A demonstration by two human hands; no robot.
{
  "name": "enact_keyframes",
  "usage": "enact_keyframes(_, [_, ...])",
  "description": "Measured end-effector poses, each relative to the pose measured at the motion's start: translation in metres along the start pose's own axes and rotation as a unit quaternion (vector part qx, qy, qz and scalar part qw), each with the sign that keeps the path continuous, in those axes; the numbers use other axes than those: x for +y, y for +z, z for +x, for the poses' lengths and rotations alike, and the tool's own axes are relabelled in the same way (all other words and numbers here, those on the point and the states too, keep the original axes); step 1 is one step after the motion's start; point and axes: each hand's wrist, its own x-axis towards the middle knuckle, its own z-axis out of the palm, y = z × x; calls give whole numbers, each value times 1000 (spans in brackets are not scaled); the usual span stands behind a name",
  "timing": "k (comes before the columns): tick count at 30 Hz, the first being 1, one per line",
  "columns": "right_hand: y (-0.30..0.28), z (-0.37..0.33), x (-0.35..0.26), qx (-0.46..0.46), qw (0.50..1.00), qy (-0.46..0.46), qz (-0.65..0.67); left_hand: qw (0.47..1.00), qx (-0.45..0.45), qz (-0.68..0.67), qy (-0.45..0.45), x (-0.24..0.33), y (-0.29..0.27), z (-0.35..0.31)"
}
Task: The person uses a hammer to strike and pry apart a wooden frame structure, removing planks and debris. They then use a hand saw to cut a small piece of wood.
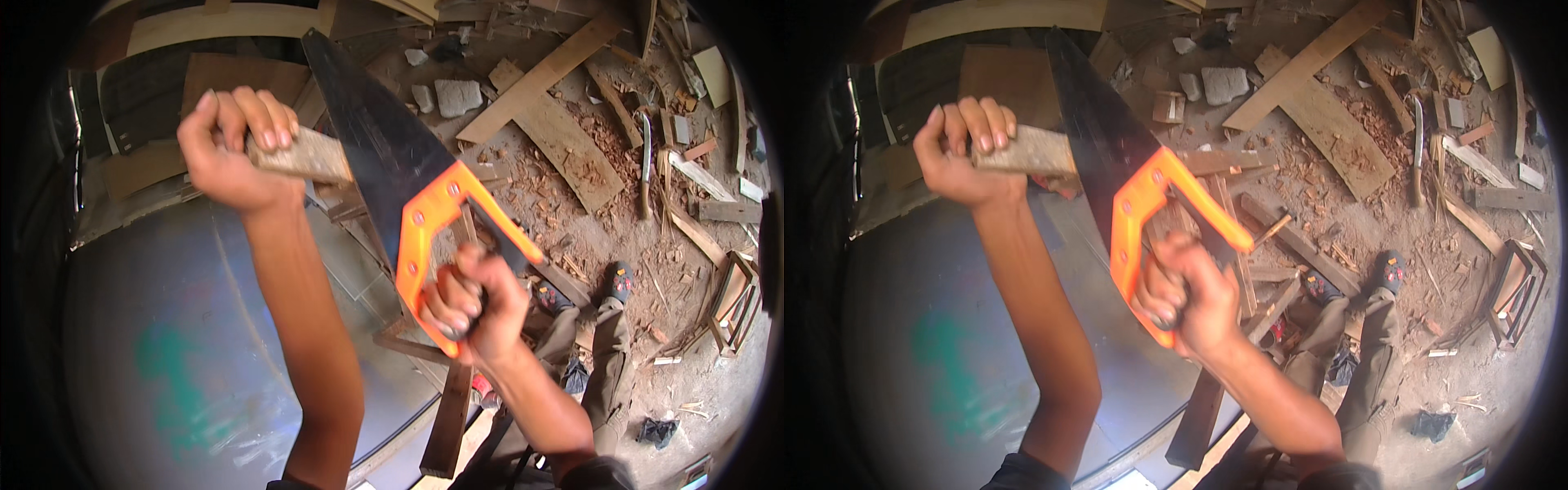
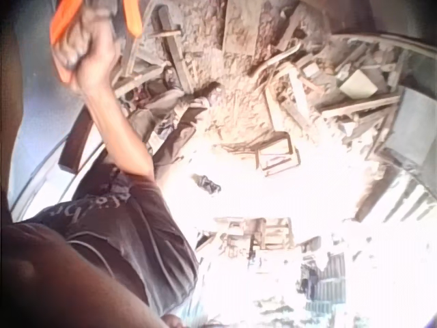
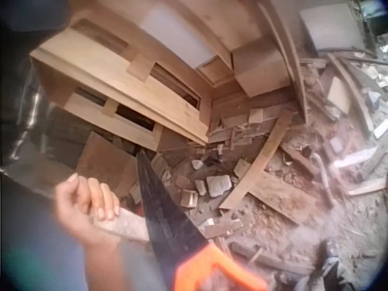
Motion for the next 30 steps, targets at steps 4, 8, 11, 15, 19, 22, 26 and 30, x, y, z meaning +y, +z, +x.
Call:
enact_keyframes(4, [-2, -52, 10, -13, 1000, -9, -4, 1000, -29, -3, 2, 3, 3, 0])
enact_keyframes(8, [-19, -111, 8, -16, 998, 0, 55, 999, -22, -8, 24, 12, 16, 2])
enact_keyframes(11, [7, -22, 1, 42, 999, -1, -30, 1000, 12, 4, 13, 4, 7, -4])
enact_keyframes(15, [6, -13, 17, 43, 998, -32, 22, 1000, -6, -7, 10, 4, 8, 4])
enact_keyframes(19, [-24, -102, 23, -30, 999, -11, 42, 998, -31, -39, 22, 6, 5, 1])
enact_keyframes(22, [-11, -46, 12, -54, 991, -28, 116, 999, 10, -24, 32, 5, 15, -9])
enact_keyframes(26, [12, 16, 8, 16, 999, -19, 36, 998, -39, -43, 9, 2, 3, 1])
enact_keyframes(30, [-13, -109, 29, -33, 997, -14, 67, 998, -30, -42, 18, 7, 0, 1])
